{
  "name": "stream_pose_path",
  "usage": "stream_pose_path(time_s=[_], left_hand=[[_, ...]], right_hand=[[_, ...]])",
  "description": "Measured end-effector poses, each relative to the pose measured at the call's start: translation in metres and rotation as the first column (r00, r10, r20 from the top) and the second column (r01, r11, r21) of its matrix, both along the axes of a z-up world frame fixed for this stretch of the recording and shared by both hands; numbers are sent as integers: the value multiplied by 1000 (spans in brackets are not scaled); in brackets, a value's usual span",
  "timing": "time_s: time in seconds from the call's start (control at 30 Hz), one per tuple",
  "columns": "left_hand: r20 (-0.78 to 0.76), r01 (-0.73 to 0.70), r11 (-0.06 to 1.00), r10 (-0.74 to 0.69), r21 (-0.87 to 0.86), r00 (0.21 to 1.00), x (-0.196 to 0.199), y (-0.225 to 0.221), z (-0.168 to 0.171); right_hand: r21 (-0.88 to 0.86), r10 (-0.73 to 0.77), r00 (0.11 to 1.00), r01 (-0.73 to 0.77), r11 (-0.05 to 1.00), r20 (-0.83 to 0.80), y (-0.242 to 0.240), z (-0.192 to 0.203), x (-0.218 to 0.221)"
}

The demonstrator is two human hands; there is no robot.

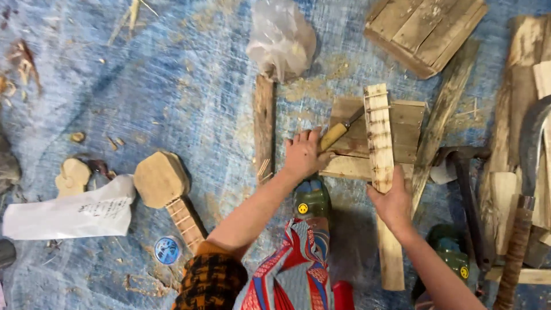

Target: Shaping a wooden instrument neck with a drawknife and chisel, then gluing small wooden pieces onto the surface.

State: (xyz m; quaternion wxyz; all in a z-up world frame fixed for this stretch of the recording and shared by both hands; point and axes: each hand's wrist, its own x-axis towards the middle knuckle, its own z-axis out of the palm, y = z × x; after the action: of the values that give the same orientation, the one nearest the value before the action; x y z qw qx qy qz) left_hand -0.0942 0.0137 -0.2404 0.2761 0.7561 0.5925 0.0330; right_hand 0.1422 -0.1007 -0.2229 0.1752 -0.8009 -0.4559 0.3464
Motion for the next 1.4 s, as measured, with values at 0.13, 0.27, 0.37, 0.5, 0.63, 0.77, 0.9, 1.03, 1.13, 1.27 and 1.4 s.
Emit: stream_pose_path(time_s=[0.13,0.27,0.37,0.5,0.63,0.77,0.9,1.03,1.13,1.27,1.4], left_hand=[[29,-81,991,79,110,996,14,-12,-76],[200,-334,938,312,89,929,9,-10,-90],[199,-447,880,415,160,888,-5,-4,-86],[130,-467,850,449,245,884,-20,-7,-101],[38,-469,846,476,254,879,-18,-19,-115],[-42,-427,865,453,264,890,-16,-36,-127],[-62,-430,882,449,192,891,-6,-36,-94],[47,-436,878,436,195,899,4,-38,-60],[223,-395,868,339,301,914,9,-29,-32],[405,-351,862,193,365,894,15,-22,-16],[312,-234,881,106,410,944,25,-19,-27]], right_hand=[[-56,30,999,-31,998,-22,-11,1,-5],[-95,47,998,-43,995,44,-18,-26,4],[-119,47,999,-43,992,26,-26,-28,6],[-97,12,999,-16,995,-43,-26,-17,0],[-100,-13,988,-3,995,-153,-13,-4,-4],[-137,1,989,-21,990,-148,-11,-9,-3],[-175,65,994,-79,981,-87,-10,-7,5],[-32,94,995,-95,995,-36,2,25,7],[-90,164,986,-164,982,-1,20,35,30],[211,396,848,-484,849,352,7,-36,95],[118,457,833,-511,851,312,9,-37,105]])
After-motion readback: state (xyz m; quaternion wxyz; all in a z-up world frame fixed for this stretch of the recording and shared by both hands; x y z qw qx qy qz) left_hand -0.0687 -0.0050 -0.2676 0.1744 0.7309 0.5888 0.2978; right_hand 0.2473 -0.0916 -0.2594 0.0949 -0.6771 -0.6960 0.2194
